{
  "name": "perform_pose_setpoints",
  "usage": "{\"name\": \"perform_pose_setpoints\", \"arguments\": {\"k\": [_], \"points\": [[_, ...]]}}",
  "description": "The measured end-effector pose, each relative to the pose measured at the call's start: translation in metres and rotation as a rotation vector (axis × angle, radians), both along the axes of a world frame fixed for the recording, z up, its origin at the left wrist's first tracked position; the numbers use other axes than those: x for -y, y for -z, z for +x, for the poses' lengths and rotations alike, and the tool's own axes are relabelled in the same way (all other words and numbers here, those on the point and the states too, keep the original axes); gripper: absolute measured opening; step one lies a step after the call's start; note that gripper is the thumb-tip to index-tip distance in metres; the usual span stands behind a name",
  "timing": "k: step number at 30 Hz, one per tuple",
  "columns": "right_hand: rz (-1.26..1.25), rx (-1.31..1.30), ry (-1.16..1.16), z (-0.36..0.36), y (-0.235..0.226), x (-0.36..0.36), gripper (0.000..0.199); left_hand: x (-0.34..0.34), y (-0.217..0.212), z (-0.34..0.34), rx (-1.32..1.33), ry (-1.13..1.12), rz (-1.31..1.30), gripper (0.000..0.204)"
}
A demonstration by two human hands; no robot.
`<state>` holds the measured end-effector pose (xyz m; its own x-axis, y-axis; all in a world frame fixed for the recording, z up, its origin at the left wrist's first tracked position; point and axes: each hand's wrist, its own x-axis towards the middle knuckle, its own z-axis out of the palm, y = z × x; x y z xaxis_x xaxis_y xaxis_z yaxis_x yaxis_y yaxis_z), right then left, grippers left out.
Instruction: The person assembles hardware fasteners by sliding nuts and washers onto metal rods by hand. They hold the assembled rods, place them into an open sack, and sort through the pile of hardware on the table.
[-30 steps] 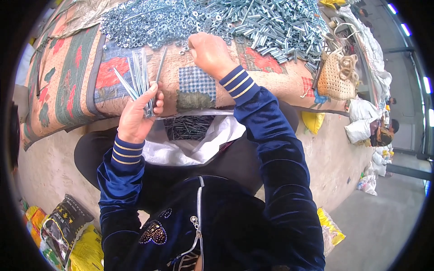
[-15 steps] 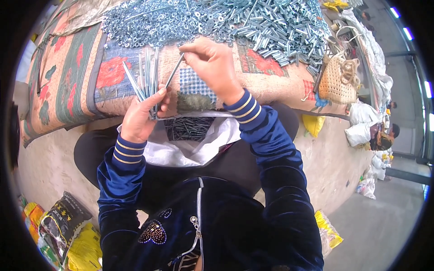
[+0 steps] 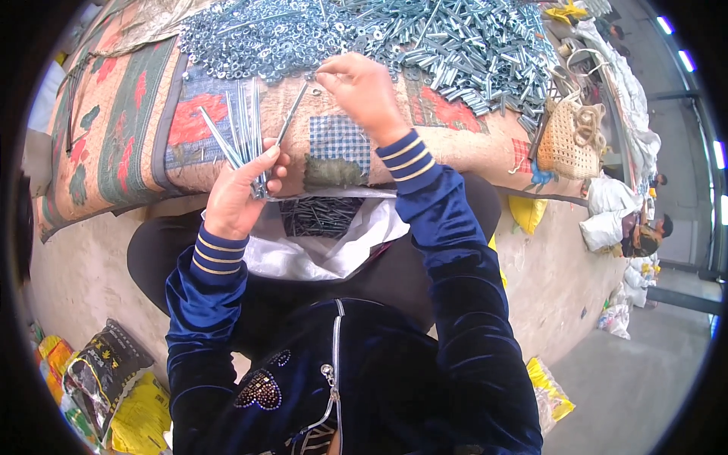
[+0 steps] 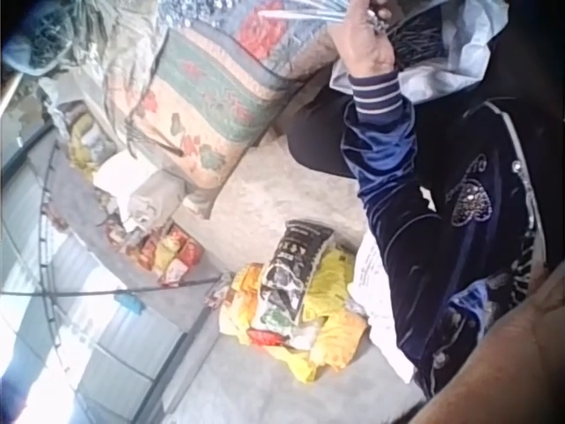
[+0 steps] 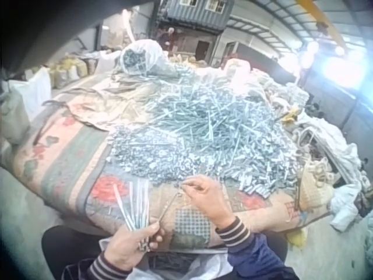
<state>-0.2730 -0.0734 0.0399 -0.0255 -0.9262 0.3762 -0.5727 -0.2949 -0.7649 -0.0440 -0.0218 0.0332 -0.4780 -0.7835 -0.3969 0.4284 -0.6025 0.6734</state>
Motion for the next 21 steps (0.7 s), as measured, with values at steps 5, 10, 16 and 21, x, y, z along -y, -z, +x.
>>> {"name": "perform_pose_setpoints", "arguments": {"k": [5, 10, 16, 21], "points": [[0.385, 0.579, -0.289, -0.004, -0.029, -0.018, 0.021, -0.003, -0.006, 0.000, 0.019, 0.051, -0.009, 0.023], [0.474, 0.591, -0.323, 0.002, -0.020, -0.028, 0.026, -0.004, -0.010, -0.009, -0.025, 0.020, -0.079, 0.023], [0.509, 0.636, -0.252, 0.027, -0.025, -0.044, 0.017, -0.005, -0.016, -0.006, 0.138, -0.121, -0.132, 0.022], [0.472, 0.650, -0.304, 0.018, -0.031, -0.044, 0.022, -0.005, -0.017, -0.001, 0.136, 0.134, -0.141, 0.022]]}}
